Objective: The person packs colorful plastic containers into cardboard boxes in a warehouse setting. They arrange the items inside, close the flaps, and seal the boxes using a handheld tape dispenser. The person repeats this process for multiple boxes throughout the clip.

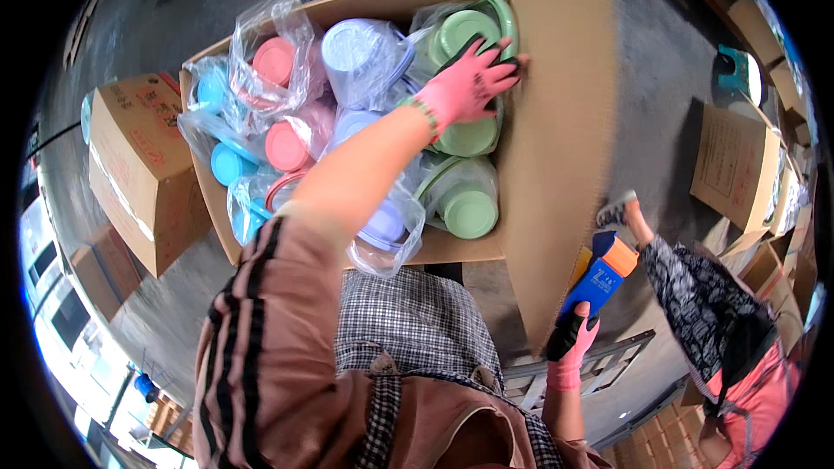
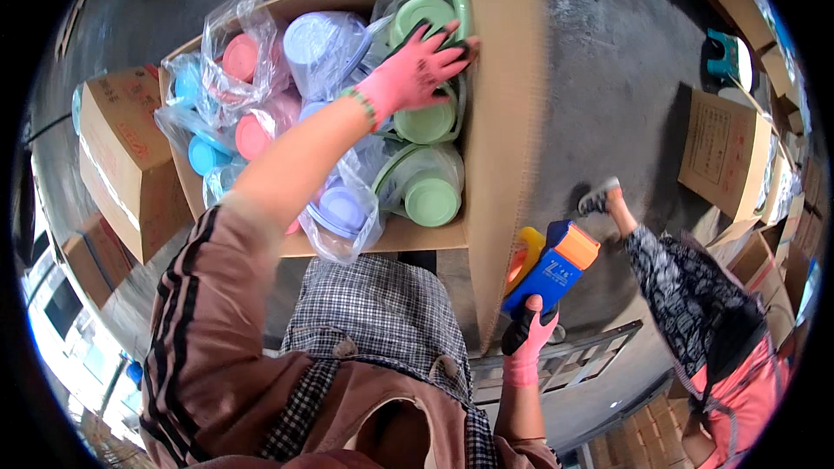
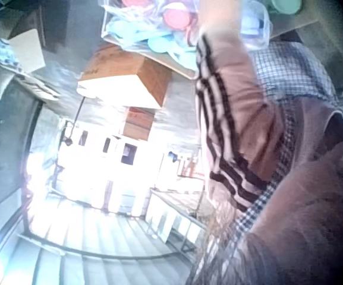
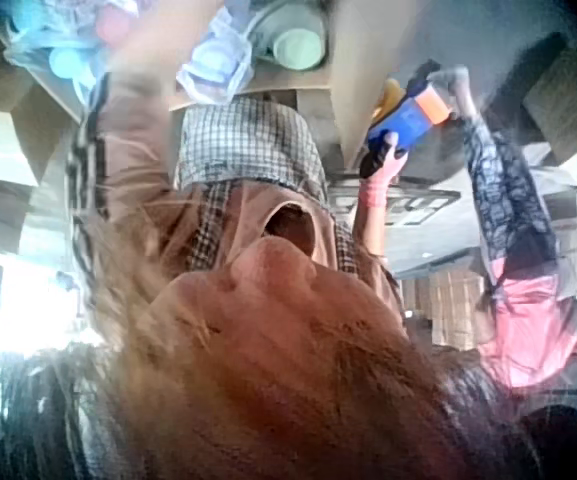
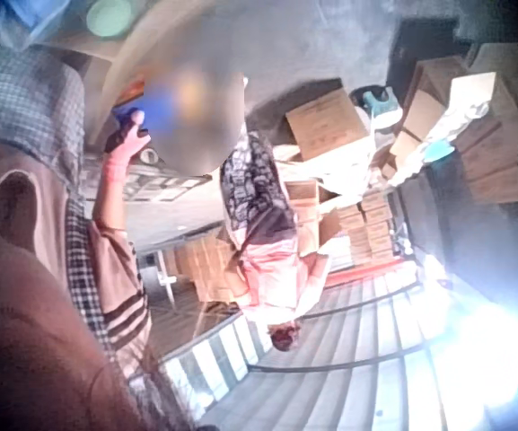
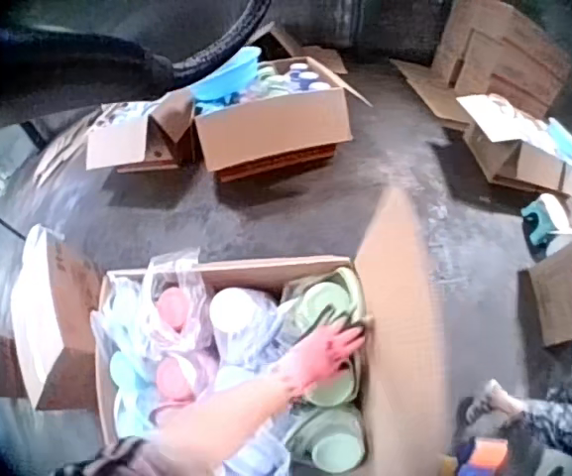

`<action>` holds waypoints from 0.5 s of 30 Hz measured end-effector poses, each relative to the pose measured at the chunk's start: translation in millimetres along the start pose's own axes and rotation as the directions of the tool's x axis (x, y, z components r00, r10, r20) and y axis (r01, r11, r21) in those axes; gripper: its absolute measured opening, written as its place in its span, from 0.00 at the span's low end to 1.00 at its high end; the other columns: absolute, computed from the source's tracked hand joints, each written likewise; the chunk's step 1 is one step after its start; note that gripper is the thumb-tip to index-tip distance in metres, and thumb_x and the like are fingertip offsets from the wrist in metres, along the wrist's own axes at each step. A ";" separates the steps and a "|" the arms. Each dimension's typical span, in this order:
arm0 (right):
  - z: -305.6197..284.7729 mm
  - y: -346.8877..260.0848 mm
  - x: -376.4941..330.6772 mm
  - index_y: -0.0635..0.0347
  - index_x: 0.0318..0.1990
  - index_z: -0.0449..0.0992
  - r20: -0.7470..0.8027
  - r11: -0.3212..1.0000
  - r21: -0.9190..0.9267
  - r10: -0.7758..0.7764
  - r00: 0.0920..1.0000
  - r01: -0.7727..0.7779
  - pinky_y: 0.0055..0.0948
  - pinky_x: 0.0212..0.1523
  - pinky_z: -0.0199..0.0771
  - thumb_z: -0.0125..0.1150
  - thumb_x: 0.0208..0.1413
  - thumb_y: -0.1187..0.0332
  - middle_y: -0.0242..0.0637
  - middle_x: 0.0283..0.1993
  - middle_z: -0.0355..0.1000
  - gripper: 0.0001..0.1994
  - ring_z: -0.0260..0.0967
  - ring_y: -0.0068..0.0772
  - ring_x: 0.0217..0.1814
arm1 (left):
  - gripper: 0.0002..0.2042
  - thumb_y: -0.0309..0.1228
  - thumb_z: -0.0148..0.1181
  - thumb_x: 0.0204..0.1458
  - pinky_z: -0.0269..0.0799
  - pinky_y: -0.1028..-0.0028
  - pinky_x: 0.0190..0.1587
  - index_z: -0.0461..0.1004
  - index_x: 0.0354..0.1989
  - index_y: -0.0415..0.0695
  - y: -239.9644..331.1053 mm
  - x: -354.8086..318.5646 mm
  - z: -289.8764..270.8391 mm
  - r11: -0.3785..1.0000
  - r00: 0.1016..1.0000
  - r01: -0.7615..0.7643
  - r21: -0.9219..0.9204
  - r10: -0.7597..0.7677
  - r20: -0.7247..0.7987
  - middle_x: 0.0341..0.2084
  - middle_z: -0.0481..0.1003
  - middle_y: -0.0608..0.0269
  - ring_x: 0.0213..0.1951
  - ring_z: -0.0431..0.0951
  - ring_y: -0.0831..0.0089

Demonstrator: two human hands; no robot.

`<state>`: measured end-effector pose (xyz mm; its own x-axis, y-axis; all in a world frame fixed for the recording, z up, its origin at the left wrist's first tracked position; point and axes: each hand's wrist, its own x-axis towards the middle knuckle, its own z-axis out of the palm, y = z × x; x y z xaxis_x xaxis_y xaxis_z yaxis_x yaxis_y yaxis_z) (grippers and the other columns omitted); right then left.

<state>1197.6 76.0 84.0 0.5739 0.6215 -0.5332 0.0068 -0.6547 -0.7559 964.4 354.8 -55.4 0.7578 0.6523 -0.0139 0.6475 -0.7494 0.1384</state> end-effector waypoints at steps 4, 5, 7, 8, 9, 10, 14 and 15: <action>9.4 -4.4 -2.7 0.64 0.39 0.64 0.009 0.996 0.045 -0.076 0.997 0.075 0.20 0.32 0.61 0.57 0.44 0.49 0.29 0.32 0.63 0.25 0.60 0.21 0.31 | 0.26 0.50 0.53 0.39 0.45 0.57 0.57 0.67 0.45 0.46 -23.1 11.3 -6.5 0.993 0.981 0.101 0.057 -0.109 0.160 0.50 0.58 0.63 0.56 0.48 0.58; 10.0 -4.3 -2.3 0.64 0.39 0.64 0.014 0.997 0.038 -0.062 0.998 0.062 0.20 0.32 0.61 0.57 0.43 0.49 0.29 0.32 0.63 0.25 0.60 0.21 0.31 | 0.26 0.51 0.52 0.39 0.44 0.58 0.57 0.69 0.43 0.45 -27.8 8.1 -4.6 0.989 0.964 0.118 0.089 -0.136 0.227 0.49 0.59 0.63 0.56 0.49 0.57; 8.8 -5.4 -0.1 0.64 0.39 0.64 0.016 0.999 0.042 -0.035 0.999 0.034 0.20 0.32 0.61 0.58 0.43 0.49 0.29 0.32 0.63 0.26 0.60 0.21 0.31 | 0.28 0.56 0.48 0.39 0.40 0.61 0.58 0.74 0.35 0.42 -31.5 -3.6 -4.3 0.955 0.851 0.162 0.249 -0.263 0.455 0.48 0.60 0.59 0.53 0.53 0.58; 8.2 -6.1 0.3 0.64 0.39 0.64 0.022 0.998 0.054 -0.039 0.999 0.038 0.20 0.32 0.61 0.58 0.43 0.49 0.29 0.32 0.63 0.26 0.60 0.22 0.31 | 0.28 0.56 0.50 0.38 0.42 0.61 0.57 0.73 0.34 0.41 -32.4 -18.4 -4.6 0.961 0.865 0.125 0.246 -0.227 0.448 0.48 0.60 0.54 0.51 0.56 0.58; 7.9 -6.2 -1.1 0.64 0.39 0.64 0.021 0.997 0.065 -0.044 0.999 0.042 0.21 0.33 0.62 0.58 0.43 0.49 0.29 0.32 0.63 0.26 0.60 0.22 0.32 | 0.29 0.55 0.50 0.38 0.43 0.60 0.57 0.71 0.38 0.40 -33.9 -31.0 -3.2 0.975 0.864 0.188 0.121 -0.223 0.452 0.49 0.59 0.53 0.52 0.54 0.58; 9.1 -6.3 -2.7 0.65 0.39 0.64 0.019 0.996 0.077 -0.048 0.999 0.046 0.21 0.34 0.62 0.59 0.43 0.49 0.30 0.32 0.63 0.26 0.60 0.22 0.32 | 0.30 0.55 0.51 0.38 0.45 0.60 0.57 0.69 0.41 0.40 -35.2 -42.3 -0.1 0.969 0.863 0.245 -0.006 -0.215 0.457 0.50 0.58 0.51 0.53 0.53 0.57; 17.4 -11.6 -5.4 0.66 0.40 0.64 0.037 0.992 0.123 -0.039 0.999 0.034 0.24 0.39 0.62 0.58 0.43 0.49 0.32 0.34 0.64 0.27 0.60 0.24 0.35 | 0.36 0.50 0.56 0.37 0.48 0.57 0.55 0.54 0.53 0.44 -13.3 -80.3 19.4 0.918 0.924 0.380 -0.117 -0.371 0.094 0.53 0.54 0.53 0.58 0.47 0.56; 16.7 -11.2 -5.6 0.66 0.40 0.64 0.045 0.991 0.127 -0.045 0.998 0.039 0.24 0.39 0.61 0.58 0.43 0.49 0.32 0.35 0.64 0.27 0.61 0.25 0.36 | 0.36 0.50 0.57 0.36 0.48 0.56 0.55 0.54 0.53 0.45 -12.6 -79.3 23.6 0.909 0.914 0.403 -0.105 -0.394 0.093 0.53 0.53 0.53 0.58 0.47 0.56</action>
<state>1180.6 87.0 89.1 0.5356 0.6692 -0.5151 -0.0745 -0.5701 -0.8182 898.0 309.8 -79.4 0.4450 0.8812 -0.1594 0.8856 -0.4065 0.2247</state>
